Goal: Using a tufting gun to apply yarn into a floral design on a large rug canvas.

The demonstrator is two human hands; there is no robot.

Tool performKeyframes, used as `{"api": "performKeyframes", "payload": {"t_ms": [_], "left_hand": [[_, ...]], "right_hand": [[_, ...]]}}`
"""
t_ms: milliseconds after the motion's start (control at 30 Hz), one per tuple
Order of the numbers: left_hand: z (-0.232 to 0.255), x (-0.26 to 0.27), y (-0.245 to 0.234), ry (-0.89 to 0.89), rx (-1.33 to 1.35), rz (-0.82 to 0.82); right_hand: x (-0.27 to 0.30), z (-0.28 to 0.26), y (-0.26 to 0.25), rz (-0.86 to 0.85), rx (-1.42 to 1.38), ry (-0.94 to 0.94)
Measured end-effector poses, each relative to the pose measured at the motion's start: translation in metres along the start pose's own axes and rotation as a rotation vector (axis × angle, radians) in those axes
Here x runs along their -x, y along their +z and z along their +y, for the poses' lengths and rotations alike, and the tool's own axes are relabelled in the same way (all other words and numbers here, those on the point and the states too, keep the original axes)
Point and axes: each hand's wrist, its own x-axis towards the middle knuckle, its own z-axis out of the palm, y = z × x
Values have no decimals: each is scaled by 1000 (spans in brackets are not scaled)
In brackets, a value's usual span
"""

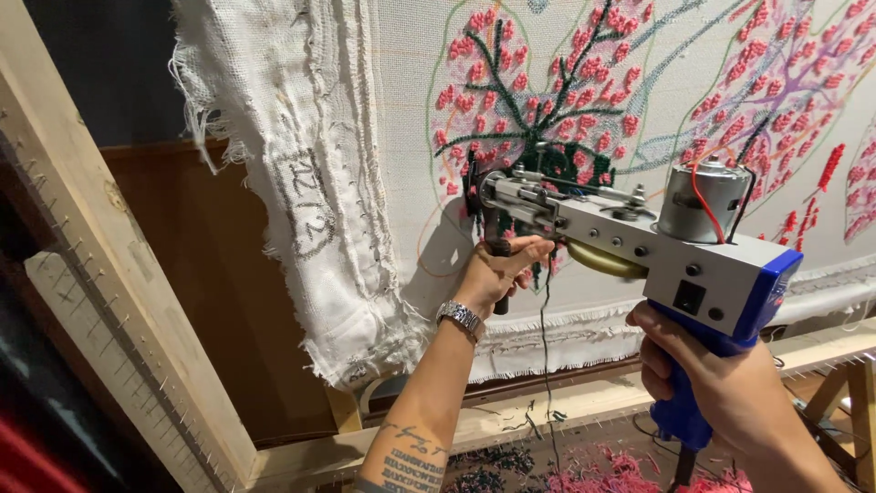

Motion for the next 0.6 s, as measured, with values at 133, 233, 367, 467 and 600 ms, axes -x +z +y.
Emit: {"api": "performKeyframes", "payload": {"t_ms": [133, 233, 367, 467, 600], "left_hand": [[33, 8, 13, -151, -114, 72], [26, 2, 7, -106, -70, 68], [31, -2, 5, -144, -58, 50], [41, -1, 7, -184, -80, 45], [-5, -26, -14, -15, 64, -74]], "right_hand": [[-6, 4, -9, 25, 41, 5], [-3, -9, 4, 2, 5, -11], [-11, 1, -6, -3, 34, -17], [-15, 11, -15, -28, 12, -19], [-17, 8, -11, 0, 23, -29]]}}
